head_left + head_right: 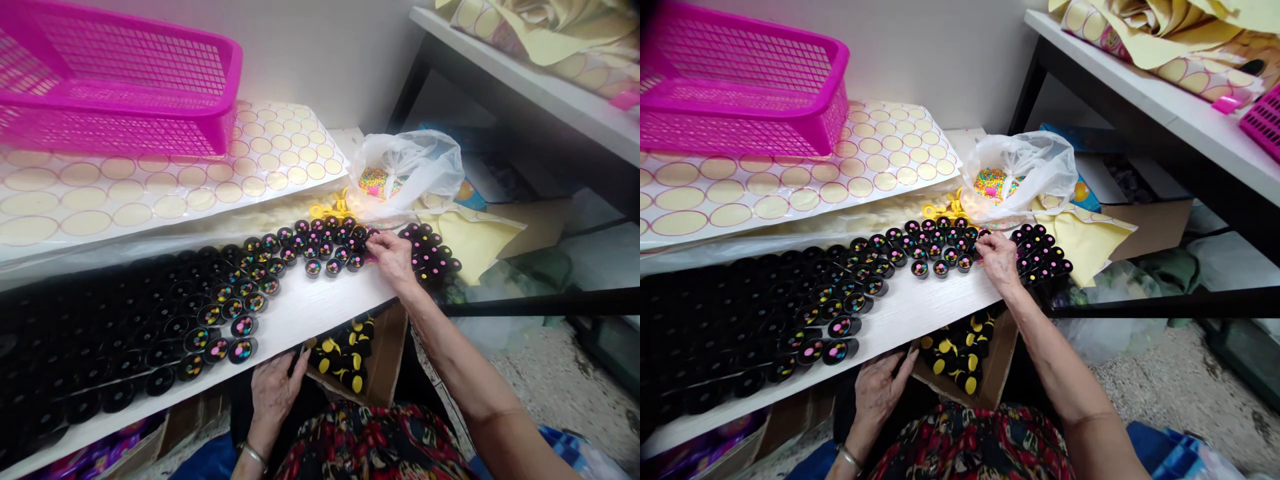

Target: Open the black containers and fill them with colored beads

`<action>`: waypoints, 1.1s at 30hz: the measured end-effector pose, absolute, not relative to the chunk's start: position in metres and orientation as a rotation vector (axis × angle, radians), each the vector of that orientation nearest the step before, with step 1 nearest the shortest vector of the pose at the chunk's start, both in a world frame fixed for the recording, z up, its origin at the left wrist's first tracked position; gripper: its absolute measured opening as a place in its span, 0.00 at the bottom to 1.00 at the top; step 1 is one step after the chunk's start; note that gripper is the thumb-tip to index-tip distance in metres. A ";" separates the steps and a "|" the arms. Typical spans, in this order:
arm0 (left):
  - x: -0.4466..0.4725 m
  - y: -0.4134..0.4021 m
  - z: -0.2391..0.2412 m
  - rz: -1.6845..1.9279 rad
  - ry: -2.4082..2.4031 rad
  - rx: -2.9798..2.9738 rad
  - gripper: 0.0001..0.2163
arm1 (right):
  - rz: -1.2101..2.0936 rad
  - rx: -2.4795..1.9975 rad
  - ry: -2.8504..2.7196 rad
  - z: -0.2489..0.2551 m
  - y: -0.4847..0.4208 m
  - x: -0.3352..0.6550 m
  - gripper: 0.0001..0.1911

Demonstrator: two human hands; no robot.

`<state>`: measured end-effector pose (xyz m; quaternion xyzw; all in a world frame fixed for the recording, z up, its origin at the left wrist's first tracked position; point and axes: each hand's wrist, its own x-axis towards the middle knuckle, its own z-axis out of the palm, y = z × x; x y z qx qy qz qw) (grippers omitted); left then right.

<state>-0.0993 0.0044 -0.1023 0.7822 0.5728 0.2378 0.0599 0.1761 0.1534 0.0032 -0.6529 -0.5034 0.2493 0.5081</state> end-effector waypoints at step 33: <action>-0.101 0.005 -0.108 0.746 1.727 2.368 0.13 | 0.412 -1.625 -1.530 0.008 0.155 0.174 0.06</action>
